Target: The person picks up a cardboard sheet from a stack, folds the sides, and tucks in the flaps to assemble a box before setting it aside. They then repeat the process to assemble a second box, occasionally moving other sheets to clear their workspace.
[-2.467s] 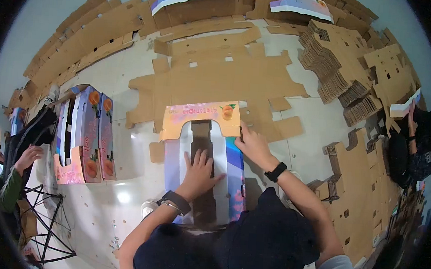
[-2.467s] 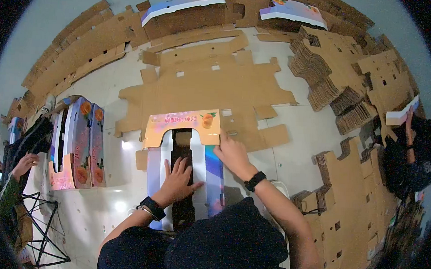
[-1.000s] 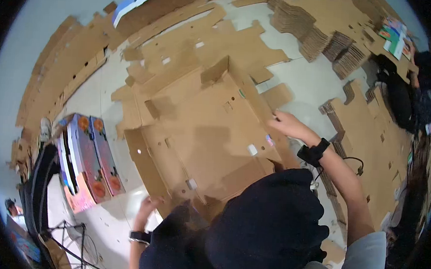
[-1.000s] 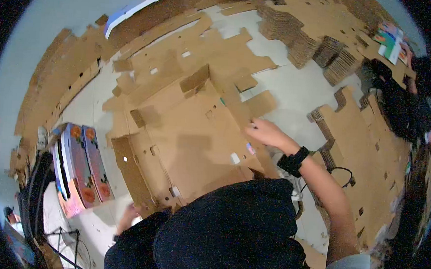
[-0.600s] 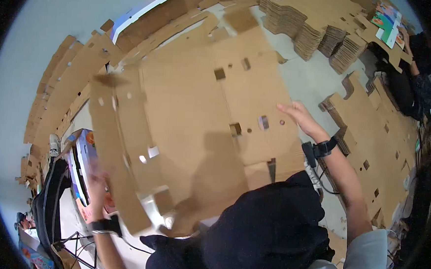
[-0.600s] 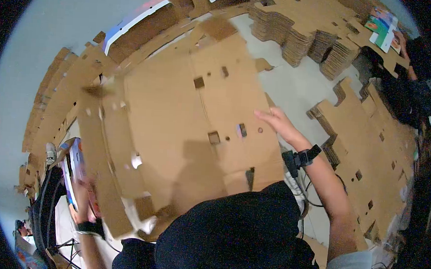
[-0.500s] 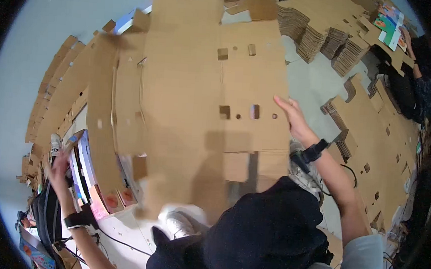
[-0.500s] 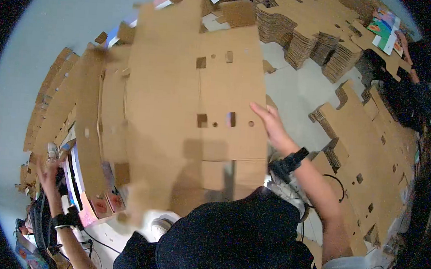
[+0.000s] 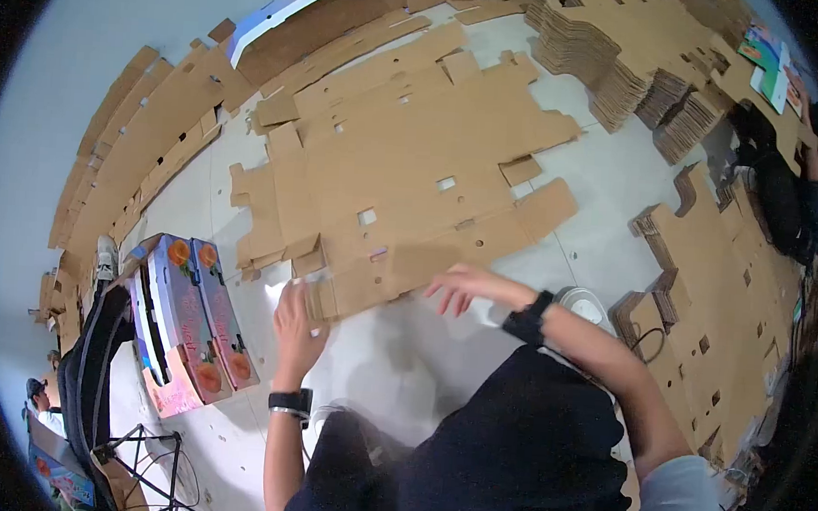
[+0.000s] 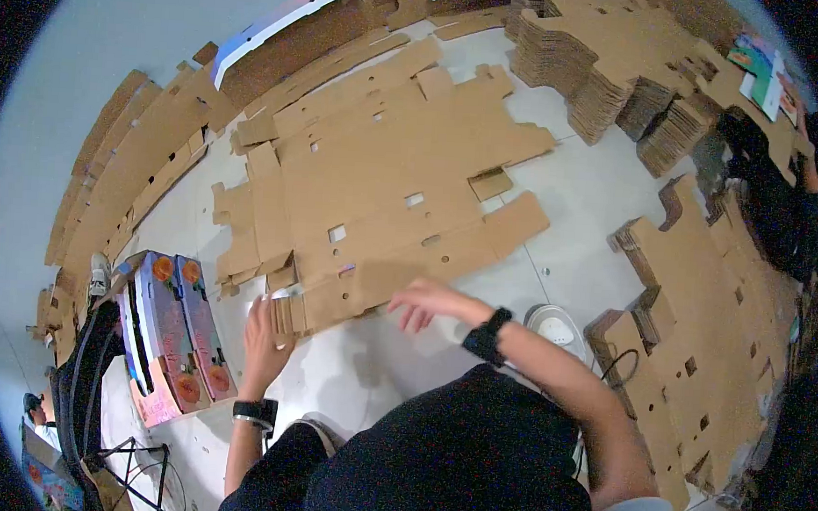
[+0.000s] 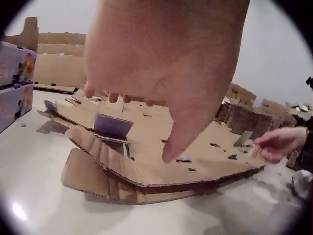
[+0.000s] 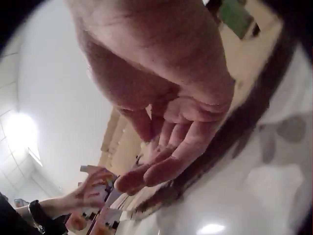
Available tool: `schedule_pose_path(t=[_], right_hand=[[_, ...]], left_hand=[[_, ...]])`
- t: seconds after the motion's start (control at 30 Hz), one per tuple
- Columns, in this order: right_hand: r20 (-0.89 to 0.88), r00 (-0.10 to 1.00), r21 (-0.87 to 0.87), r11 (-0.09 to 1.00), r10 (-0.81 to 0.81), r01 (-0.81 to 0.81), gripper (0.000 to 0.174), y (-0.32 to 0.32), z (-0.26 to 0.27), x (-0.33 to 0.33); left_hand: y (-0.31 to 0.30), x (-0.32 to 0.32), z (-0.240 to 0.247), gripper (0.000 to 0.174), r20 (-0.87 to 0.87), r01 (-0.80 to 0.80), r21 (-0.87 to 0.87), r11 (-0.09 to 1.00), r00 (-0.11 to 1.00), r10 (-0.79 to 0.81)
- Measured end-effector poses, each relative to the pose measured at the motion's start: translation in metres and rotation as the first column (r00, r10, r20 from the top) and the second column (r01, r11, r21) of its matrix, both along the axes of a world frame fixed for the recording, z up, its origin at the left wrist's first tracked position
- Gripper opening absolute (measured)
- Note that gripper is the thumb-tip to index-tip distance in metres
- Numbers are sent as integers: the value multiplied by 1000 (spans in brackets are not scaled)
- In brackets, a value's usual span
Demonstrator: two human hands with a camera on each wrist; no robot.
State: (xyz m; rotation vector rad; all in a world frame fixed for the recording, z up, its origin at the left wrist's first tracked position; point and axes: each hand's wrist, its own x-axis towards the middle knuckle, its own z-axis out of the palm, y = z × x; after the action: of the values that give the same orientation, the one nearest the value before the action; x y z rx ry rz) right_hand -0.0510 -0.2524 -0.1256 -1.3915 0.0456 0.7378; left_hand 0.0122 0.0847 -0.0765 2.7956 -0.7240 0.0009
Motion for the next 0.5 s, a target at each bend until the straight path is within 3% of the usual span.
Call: schedule_pose_path(t=[0.03, 0.07, 0.1, 0.13, 0.2, 0.27, 0.3, 0.37, 0.4, 0.43, 0.47, 0.5], right_hand=[[70, 988, 3, 991, -137, 137, 40, -17, -11, 0], [135, 953, 16, 962, -271, 271, 38, -34, -22, -1], [329, 907, -247, 903, -264, 352, 36, -52, -11, -1], [504, 841, -465, 759, -196, 455, 34, -71, 0, -2], [662, 701, -743, 358, 265, 566, 44, -114, -1, -13], [464, 750, -879, 144, 472, 454, 59, -145, 0, -31], [458, 748, -882, 140, 480, 449, 59, -150, 1, -31], [150, 826, -955, -136, 543, 263, 66, -158, 0, -33], [140, 825, -956, -142, 547, 257, 66, -162, -2, -28], [201, 747, -925, -128, 633, 357, 62, -166, -6, -19], [256, 655, -886, -98, 711, 453, 59, -169, -11, -11], [253, 652, -888, -96, 714, 450, 59, -169, -14, -4]], left_hand=[[-5, 5, -4, 90, 13, 30, 155, 988, 999, -32], [-2, 13, -16, 90, 7, 29, 158, 987, 1000, -30], [3, 24, -35, 94, -6, 38, 194, 980, 999, -38], [7, 31, -47, 98, -18, 51, 229, 972, 999, -48], [12, 37, -55, 100, -99, 71, 325, 943, 994, -41], [16, 39, -59, 102, -178, 92, 408, 908, 984, -19], [17, 38, -62, 103, -169, 107, 433, 895, 985, -36], [16, 35, -70, 104, -172, 122, 447, 886, 984, -49], [14, 38, -71, 104, -118, 126, 442, 888, 990, -81], [16, 39, -72, 103, -63, 128, 441, 888, 992, -111], [21, 41, -87, 98, 125, 118, 409, 905, 975, -184], [18, 40, -81, 98, 121, 115, 408, 906, 976, -178]])
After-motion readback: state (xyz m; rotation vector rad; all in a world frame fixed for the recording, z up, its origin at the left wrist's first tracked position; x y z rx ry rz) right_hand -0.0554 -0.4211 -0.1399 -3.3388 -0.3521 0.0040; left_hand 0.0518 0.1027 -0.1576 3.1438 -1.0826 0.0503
